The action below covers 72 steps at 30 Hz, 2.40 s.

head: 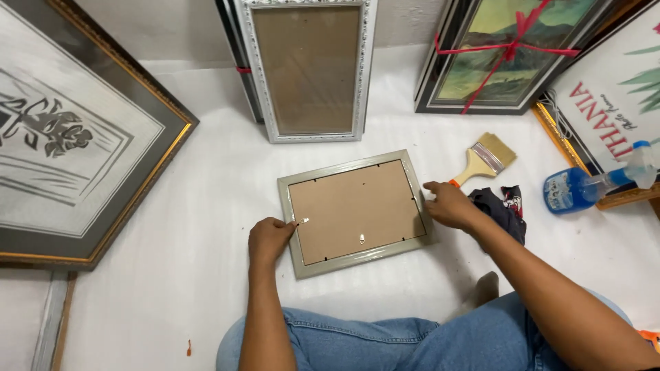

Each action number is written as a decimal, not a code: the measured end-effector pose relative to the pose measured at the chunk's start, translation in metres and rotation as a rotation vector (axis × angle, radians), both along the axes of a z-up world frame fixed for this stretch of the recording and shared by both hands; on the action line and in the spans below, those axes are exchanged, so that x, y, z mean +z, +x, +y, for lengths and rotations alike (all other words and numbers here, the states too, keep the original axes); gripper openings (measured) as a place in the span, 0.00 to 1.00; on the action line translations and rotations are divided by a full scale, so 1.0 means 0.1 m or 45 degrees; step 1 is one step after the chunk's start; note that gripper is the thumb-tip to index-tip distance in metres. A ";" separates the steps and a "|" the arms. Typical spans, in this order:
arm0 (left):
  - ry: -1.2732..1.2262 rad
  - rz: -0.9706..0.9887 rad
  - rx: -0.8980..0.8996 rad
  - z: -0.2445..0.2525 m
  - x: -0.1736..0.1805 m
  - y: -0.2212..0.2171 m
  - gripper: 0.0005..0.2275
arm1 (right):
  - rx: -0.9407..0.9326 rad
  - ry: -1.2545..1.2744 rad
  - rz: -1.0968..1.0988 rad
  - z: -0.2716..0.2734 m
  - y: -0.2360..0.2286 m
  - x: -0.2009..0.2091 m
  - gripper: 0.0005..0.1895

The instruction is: Cleaning and dusting the backs of several picture frames using a cloth and a paintbrush

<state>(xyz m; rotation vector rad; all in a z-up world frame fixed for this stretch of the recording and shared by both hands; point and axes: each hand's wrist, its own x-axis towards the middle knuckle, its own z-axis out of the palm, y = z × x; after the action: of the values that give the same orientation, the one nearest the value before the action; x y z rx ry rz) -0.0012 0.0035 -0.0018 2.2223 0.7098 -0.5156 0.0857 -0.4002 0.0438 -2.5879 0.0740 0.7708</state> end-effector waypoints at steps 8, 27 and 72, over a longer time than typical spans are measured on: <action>-0.084 -0.059 0.104 0.05 -0.26 0.08 0.22 | -0.368 0.360 -0.022 0.09 0.00 -0.27 0.36; -0.630 -0.741 0.494 -0.25 0.58 0.00 0.12 | -0.659 0.608 -0.439 0.19 0.02 0.44 0.18; -0.970 -0.417 0.541 -0.12 0.43 -0.04 0.15 | -0.715 0.826 0.272 -0.06 0.02 -0.23 0.25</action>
<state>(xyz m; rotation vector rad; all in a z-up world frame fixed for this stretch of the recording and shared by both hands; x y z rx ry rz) -0.0055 -0.0086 0.0411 1.3494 0.6436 -0.1519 0.0880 -0.4061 0.0205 -1.7429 0.5020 0.6995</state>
